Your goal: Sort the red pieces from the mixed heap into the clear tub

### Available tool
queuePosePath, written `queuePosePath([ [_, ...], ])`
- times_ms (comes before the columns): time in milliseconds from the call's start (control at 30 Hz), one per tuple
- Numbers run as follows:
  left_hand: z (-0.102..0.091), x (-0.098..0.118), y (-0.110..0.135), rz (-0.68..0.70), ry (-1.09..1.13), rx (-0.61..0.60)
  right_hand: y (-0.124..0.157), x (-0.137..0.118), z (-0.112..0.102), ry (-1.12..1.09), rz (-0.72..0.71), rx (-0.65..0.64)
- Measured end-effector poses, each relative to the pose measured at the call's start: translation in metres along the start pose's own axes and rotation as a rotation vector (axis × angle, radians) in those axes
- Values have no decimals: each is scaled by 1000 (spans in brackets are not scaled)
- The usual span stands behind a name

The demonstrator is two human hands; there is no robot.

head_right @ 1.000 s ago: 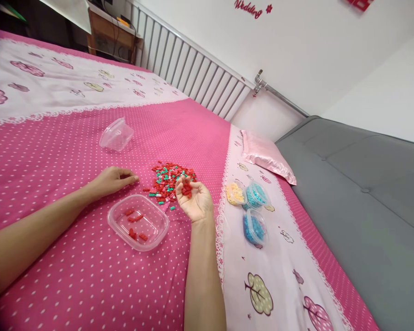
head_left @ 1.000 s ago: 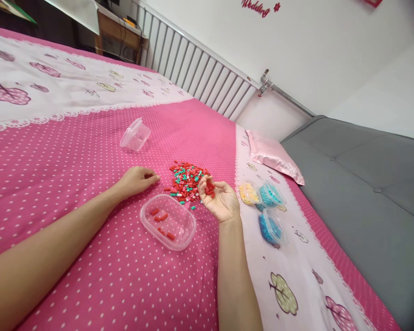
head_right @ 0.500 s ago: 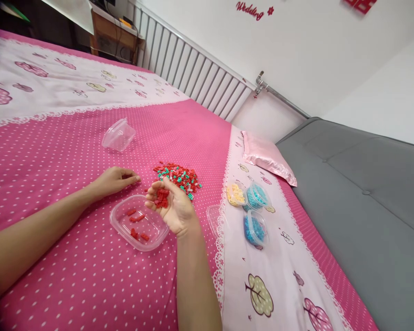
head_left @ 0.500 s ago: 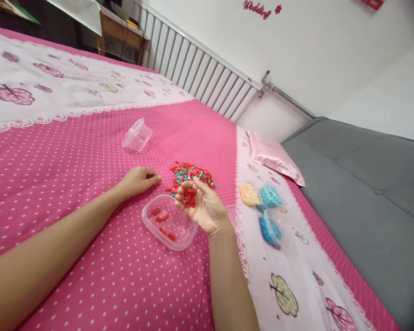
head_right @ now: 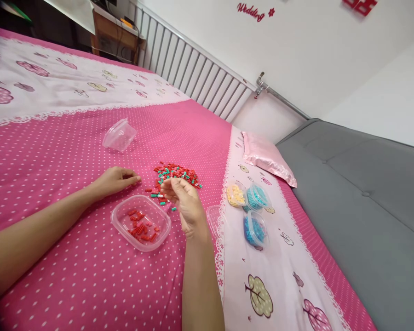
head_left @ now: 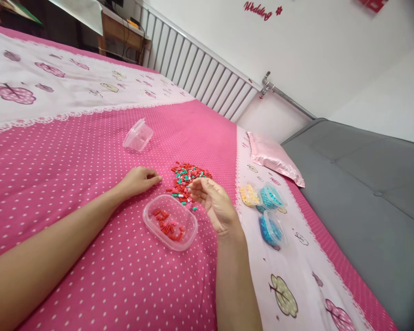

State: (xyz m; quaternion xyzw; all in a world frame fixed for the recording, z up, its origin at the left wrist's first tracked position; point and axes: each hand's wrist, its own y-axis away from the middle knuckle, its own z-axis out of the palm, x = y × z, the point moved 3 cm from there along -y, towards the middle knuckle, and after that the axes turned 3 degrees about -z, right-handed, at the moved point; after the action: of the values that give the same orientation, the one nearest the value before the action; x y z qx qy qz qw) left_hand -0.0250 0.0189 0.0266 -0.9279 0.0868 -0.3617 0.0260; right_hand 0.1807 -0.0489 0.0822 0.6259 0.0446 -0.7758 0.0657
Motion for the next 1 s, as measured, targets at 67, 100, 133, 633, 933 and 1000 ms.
queuePosePath([
  [67,0,0,0,3,-3,1,-8,4,-19,208,-92,132],
  [100,0,1,0,4,-1,-2,-12,7,-27,360,-144,186],
  [133,-1,1,0,5,1,-6,-16,10,-34,523,-188,230],
  [633,0,1,0,21,-5,-1,-38,49,-52,1078,-247,123],
  [933,1,-1,-1,20,-28,1,-34,42,-86,1133,-72,244],
  [1000,1,-2,-2,21,-30,-3,-35,43,-94,1122,-43,259],
])
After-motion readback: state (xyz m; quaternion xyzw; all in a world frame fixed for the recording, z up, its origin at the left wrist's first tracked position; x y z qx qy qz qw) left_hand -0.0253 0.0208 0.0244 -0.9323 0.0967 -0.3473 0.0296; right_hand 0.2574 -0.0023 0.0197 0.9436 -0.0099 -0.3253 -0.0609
